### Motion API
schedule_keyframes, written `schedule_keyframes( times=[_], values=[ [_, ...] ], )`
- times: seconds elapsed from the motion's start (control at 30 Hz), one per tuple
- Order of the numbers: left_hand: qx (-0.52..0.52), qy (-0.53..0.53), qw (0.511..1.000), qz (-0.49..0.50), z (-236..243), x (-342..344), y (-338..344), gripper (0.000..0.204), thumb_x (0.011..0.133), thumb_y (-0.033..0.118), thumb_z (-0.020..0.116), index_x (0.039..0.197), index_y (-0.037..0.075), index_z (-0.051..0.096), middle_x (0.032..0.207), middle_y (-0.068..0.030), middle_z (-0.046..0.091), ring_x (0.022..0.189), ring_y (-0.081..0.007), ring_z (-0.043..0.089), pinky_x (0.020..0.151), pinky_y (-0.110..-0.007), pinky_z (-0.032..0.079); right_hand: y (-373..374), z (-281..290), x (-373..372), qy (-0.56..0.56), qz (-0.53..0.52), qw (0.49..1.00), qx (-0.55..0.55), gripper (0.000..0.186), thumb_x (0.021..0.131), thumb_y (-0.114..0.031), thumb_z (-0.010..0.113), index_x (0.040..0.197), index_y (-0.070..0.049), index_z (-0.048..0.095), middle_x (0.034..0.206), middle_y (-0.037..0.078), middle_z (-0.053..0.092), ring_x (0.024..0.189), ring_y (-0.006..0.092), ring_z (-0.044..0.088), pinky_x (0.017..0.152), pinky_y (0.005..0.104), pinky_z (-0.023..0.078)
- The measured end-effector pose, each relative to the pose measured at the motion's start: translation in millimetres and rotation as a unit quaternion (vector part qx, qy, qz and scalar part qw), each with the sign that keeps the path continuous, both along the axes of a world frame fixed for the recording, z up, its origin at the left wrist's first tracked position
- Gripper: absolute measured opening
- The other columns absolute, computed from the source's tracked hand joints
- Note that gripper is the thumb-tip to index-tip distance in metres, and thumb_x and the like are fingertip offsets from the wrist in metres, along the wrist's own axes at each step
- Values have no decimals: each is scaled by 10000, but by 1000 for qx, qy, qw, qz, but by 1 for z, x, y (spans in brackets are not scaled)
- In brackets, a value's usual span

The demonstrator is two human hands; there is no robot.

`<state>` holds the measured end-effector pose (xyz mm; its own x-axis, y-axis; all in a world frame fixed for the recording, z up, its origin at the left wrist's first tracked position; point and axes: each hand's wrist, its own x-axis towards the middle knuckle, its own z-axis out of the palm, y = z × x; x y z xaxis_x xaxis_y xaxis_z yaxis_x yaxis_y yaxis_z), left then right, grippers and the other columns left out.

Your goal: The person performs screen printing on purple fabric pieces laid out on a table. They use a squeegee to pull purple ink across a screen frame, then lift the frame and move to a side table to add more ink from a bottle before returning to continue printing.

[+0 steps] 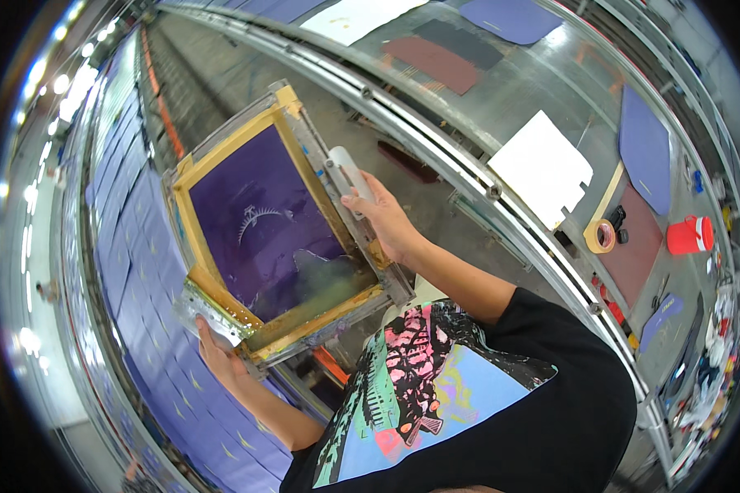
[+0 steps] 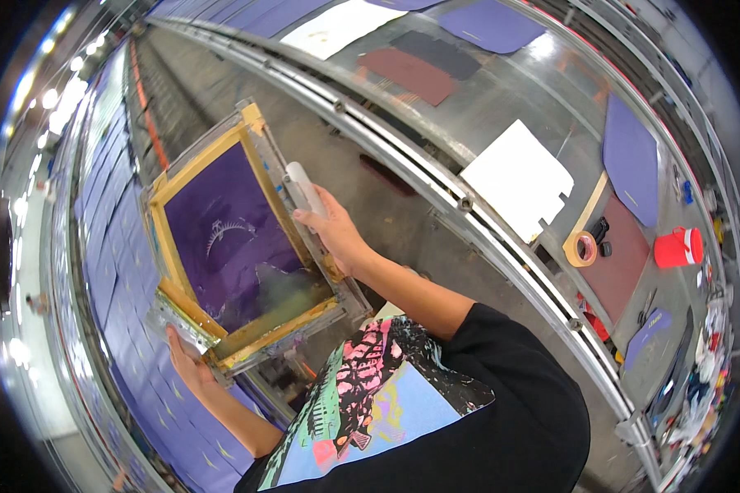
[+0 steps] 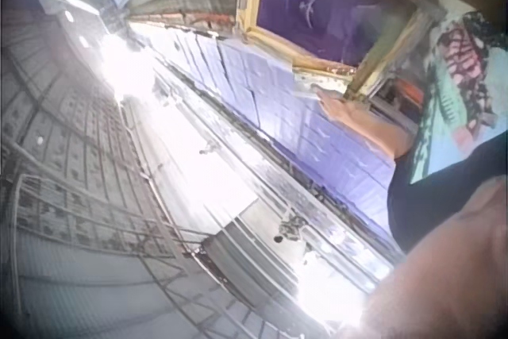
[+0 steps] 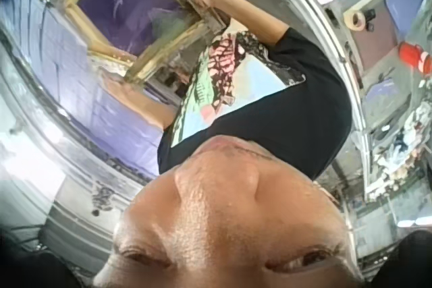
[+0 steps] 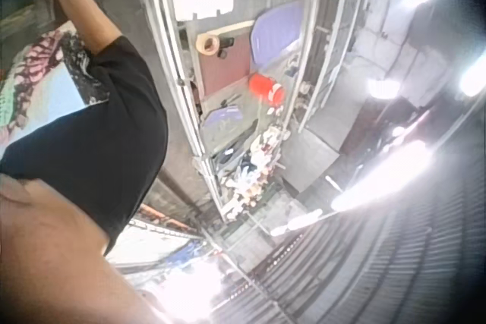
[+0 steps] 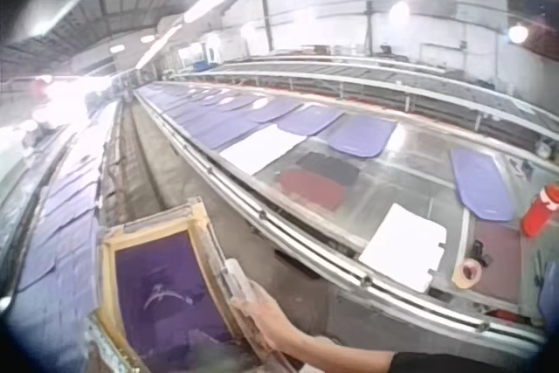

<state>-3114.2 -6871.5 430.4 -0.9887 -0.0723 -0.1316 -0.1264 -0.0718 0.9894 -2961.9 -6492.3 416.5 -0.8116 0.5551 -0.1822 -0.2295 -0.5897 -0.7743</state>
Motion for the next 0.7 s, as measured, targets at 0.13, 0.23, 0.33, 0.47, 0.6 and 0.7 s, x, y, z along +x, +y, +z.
schedule_keyframes(
  times=[0.13,0.23,0.33,0.47,0.6,0.7],
  values=[
    [0,-15,996,-93,-26,-123,111,533,972,376,762,1270,-48,637,1162,-67,680,1044,-179,650,938,-331,512,79,-26,-40,-12,-130,991,35,600,972,-200,725,1514,-85,496,1391,68,578,1258,173,521,1087,327,372],
    [35,1,986,-162,-26,-179,239,465,965,349,776,1205,-34,666,1031,-54,705,924,-172,677,857,-336,540,150,-44,-63,-39,-251,966,57,511,993,-209,706,1461,-73,553,1317,46,618,1161,134,560,964,316,451],
    [64,-14,971,-230,-31,-222,333,482,956,352,788,1215,-35,664,1058,-64,714,939,-174,682,863,-344,542,218,-40,-73,-37,-284,953,94,519,996,-211,707,1462,-47,544,1264,51,652,1118,134,578,940,300,459],
    [81,-5,943,-323,-38,-281,468,519,951,333,796,1272,-47,647,1179,-81,709,1026,-185,682,916,-339,531,314,-41,-84,-66,-368,909,186,535,997,-215,707,1467,-37,525,1113,33,662,938,103,585,813,271,470],
    [80,-51,893,-440,-42,-305,577,563,946,330,804,1321,-54,632,1277,-86,678,1140,-179,646,998,-333,489,382,-47,-67,-167,-375,888,206,561,987,-237,725,1455,-18,505,953,5,625,764,74,530,672,257,451],
    [65,-52,861,-502,-50,-324,656,603,937,349,812,1341,-53,618,1277,-93,679,1155,-178,636,1012,-337,478,432,-63,-64,-216,-382,884,161,532,971,-223,734,1432,-63,522,841,-12,585,692,75,505,635,258,437]
  ],
)
